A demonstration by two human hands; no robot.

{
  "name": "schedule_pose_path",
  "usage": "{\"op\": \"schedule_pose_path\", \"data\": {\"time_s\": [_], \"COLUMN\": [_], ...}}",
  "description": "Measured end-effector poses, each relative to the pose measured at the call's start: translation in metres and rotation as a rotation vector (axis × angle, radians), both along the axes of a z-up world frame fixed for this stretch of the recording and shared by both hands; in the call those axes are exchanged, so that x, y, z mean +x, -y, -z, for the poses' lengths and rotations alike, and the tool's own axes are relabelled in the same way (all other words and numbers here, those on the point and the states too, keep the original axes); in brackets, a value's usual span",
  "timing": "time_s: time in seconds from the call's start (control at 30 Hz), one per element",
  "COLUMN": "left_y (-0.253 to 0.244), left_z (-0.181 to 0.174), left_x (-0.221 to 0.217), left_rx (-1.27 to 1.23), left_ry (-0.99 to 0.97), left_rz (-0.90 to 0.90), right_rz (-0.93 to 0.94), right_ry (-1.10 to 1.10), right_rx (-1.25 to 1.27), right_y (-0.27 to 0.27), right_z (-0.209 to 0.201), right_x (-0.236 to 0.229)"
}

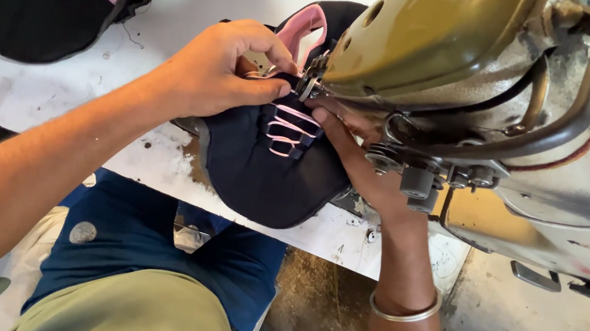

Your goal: The person uses a sewing machine to stitch pink laces onto the upper part of black shoes. They repeatedly pick up shoes from a pile on the floor, position them under the needle, and sew the laces in place before moving to the next item.

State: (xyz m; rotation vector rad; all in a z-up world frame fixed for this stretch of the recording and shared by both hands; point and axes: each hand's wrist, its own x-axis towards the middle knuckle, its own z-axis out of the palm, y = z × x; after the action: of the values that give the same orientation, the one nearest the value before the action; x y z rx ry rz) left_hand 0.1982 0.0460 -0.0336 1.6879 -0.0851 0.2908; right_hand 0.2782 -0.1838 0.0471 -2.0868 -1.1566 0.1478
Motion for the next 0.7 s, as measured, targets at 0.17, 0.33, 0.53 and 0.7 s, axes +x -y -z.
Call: {"op": "schedule_pose_path", "data": {"time_s": [0.17, 0.33, 0.53, 0.7], "left_y": [0.0, -0.001, -0.001, -0.001], "left_z": [0.002, 0.002, 0.003, 0.009], "left_x": [0.001, 0.001, 0.001, 0.002], "left_rx": [-0.025, 0.039, -0.018, -0.093], "left_ry": [-0.027, 0.057, 0.014, 0.009], "left_rz": [0.01, -0.011, -0.011, 0.017], "right_rz": [0.04, 0.185, -0.032, -0.126], "right_ry": [-0.133, -0.265, -0.002, 0.849], "right_rx": [-0.05, 0.052, 0.004, -0.212], "right_y": [0.006, 0.005, 0.0, -0.006], "right_z": [0.015, 0.022, 0.006, -0.021], "right_x": [-0.003, -0.004, 0.0, -0.005]}}
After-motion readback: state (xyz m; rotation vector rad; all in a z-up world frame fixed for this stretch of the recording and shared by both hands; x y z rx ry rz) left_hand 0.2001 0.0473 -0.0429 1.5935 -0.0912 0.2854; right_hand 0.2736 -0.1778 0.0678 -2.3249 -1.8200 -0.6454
